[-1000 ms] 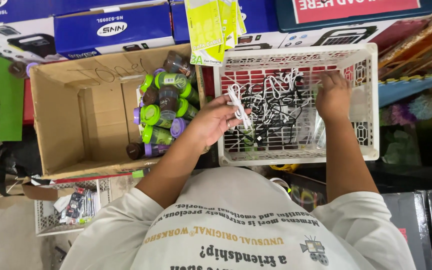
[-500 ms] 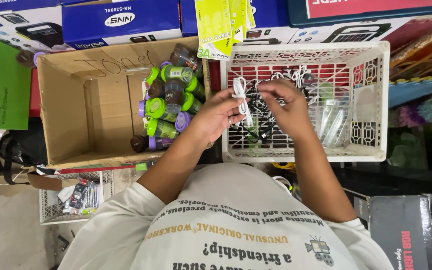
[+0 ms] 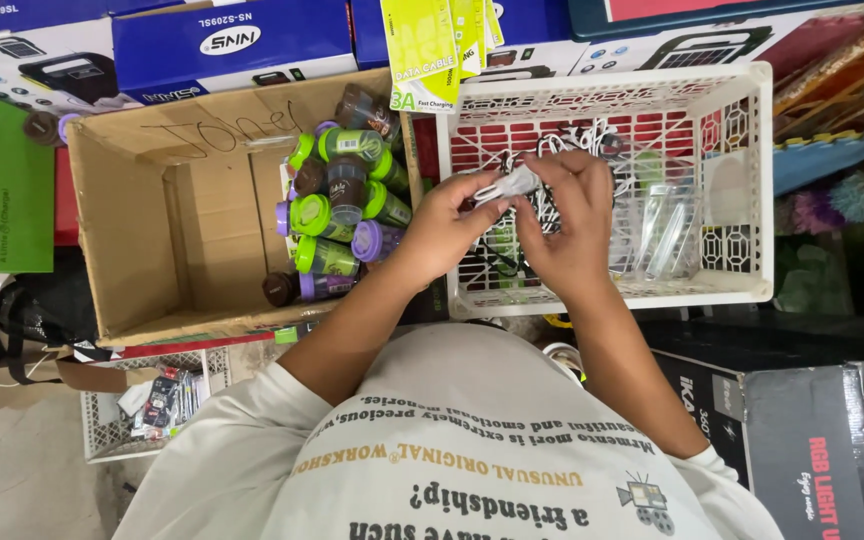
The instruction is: Sorting electronic accessories and small jars between a cardboard box and a plastic basket.
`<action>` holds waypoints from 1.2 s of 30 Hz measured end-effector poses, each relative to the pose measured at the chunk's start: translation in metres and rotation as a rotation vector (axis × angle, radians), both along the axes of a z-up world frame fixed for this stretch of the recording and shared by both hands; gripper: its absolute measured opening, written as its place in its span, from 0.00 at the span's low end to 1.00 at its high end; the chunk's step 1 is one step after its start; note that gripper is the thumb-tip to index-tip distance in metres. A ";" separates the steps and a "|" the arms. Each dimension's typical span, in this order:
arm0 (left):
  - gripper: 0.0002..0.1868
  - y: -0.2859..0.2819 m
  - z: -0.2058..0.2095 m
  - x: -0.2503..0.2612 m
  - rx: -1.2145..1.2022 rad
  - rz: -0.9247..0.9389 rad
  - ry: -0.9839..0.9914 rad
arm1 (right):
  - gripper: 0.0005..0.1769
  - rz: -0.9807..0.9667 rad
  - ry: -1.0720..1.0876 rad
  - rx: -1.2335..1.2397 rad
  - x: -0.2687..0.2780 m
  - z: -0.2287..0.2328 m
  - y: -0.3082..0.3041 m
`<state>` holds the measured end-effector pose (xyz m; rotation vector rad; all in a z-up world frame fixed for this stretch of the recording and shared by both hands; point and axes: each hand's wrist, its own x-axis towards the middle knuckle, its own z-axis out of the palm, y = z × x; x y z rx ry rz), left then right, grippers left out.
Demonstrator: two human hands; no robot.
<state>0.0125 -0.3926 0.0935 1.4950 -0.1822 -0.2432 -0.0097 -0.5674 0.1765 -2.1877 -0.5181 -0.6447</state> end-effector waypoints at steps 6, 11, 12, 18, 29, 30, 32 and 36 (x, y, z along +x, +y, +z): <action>0.18 0.008 0.031 -0.004 0.257 -0.059 -0.150 | 0.13 0.204 0.145 -0.166 0.006 0.003 -0.019; 0.17 0.008 0.016 -0.004 0.217 -0.100 -0.068 | 0.12 0.104 -0.025 -0.210 -0.005 0.000 -0.011; 0.17 0.007 0.012 -0.004 0.189 -0.100 -0.062 | 0.13 0.072 -0.077 -0.222 -0.007 -0.001 -0.010; 0.17 0.018 -0.001 0.012 -0.342 0.041 0.497 | 0.18 0.085 -0.148 -0.224 -0.017 -0.005 -0.007; 0.18 0.034 0.041 0.011 -0.174 -0.268 0.506 | 0.02 0.108 0.550 1.001 0.003 -0.052 -0.040; 0.18 0.032 0.040 0.012 -0.042 -0.237 0.506 | 0.02 0.185 0.565 1.191 0.006 -0.048 -0.044; 0.17 0.031 0.030 0.015 -0.054 -0.168 0.516 | 0.03 0.207 0.584 1.350 0.007 -0.027 -0.044; 0.17 0.034 0.012 0.022 -0.204 0.008 0.500 | 0.06 0.334 0.520 1.621 0.010 -0.036 -0.075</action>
